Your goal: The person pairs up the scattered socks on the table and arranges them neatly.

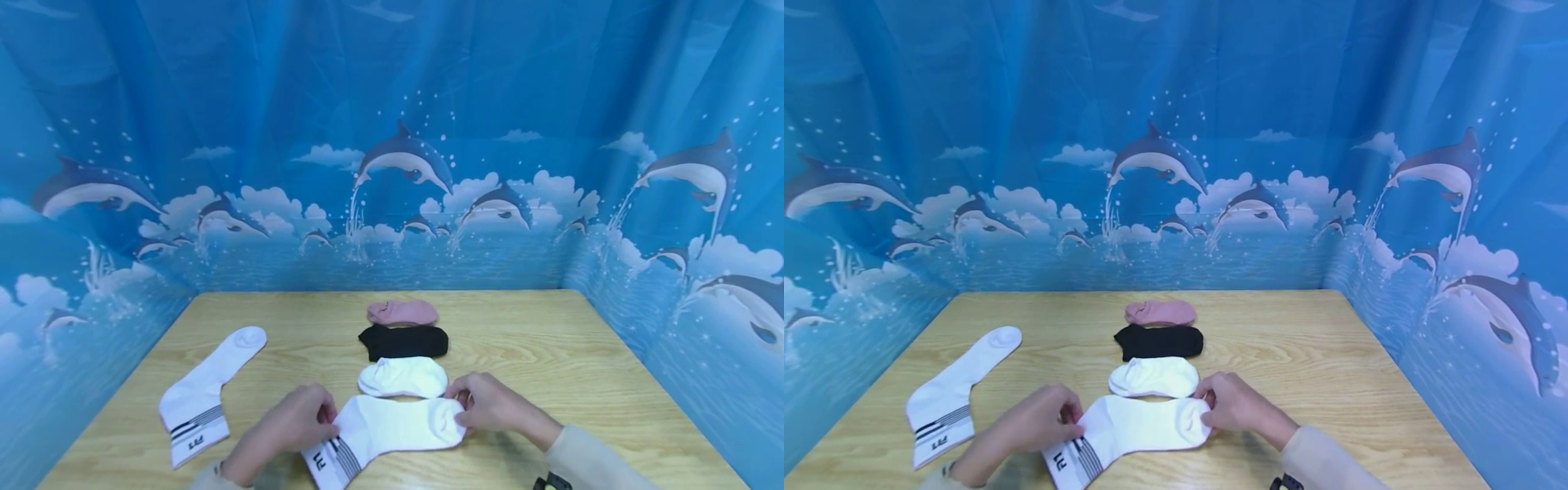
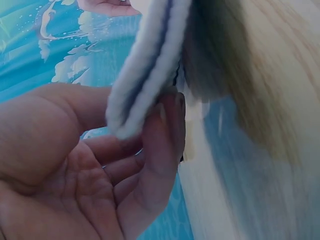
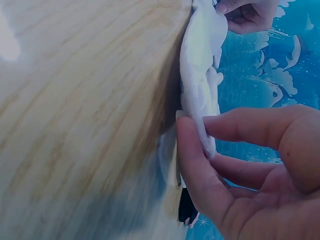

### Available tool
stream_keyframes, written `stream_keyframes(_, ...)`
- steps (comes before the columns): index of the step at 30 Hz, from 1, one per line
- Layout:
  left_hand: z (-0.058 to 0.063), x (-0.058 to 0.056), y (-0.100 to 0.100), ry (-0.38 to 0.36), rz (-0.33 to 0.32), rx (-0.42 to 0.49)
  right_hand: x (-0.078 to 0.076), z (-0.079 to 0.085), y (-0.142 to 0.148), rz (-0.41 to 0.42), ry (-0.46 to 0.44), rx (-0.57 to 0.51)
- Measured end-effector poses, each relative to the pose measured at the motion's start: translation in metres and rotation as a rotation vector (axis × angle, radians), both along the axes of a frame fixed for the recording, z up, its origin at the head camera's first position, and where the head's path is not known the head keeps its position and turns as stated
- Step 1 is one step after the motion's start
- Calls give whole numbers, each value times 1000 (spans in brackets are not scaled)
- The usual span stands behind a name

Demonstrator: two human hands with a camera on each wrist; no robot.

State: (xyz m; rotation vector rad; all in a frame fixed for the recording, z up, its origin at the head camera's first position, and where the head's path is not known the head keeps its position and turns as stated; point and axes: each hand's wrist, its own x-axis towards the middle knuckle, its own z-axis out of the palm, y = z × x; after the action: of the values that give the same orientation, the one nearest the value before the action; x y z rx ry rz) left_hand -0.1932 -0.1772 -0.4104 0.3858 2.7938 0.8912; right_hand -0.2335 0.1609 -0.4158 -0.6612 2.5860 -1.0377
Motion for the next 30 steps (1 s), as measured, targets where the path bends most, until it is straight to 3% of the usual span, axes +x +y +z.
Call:
stream_keyframes(9,-3,0,0,16,-16,-21,-1,-3,0,-14,31,20)
stream_keyframes(21,-5,0,3,-48,15,-76,-2,-7,2,-2,47,15)
stream_keyframes(30,-6,2,4,-53,18,-84,-3,-9,3,-13,46,17)
